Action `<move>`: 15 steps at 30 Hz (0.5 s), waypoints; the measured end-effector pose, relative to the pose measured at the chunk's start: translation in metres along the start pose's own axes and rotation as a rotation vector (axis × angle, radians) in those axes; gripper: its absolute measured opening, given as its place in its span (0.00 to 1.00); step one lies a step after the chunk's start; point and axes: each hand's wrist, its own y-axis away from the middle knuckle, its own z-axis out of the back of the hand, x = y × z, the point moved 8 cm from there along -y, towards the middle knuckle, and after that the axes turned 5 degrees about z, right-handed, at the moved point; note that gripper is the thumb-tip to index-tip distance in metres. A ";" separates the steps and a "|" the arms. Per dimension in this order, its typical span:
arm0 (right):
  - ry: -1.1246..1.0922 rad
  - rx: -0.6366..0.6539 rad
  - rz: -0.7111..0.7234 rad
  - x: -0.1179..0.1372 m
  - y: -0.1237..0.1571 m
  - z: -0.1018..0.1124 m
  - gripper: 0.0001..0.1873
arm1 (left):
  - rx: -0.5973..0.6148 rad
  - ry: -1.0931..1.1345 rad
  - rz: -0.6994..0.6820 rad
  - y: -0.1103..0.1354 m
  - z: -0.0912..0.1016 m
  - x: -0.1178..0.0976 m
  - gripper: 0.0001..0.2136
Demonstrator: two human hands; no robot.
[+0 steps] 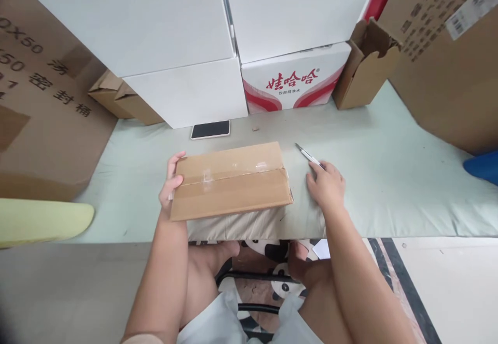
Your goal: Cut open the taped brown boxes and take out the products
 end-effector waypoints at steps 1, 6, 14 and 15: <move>-0.027 0.000 -0.021 -0.001 0.000 0.003 0.22 | -0.012 -0.020 -0.015 0.000 0.000 -0.001 0.26; -0.504 -0.036 -0.271 -0.004 0.008 0.019 0.16 | -0.011 -0.041 -0.098 0.015 0.000 -0.012 0.28; -1.726 -0.217 0.121 0.066 0.025 0.109 0.18 | 0.206 -0.156 -0.115 0.043 -0.022 0.003 0.28; -1.740 -0.228 0.215 0.078 0.030 0.125 0.17 | 0.208 -0.155 -0.120 0.042 -0.023 0.005 0.25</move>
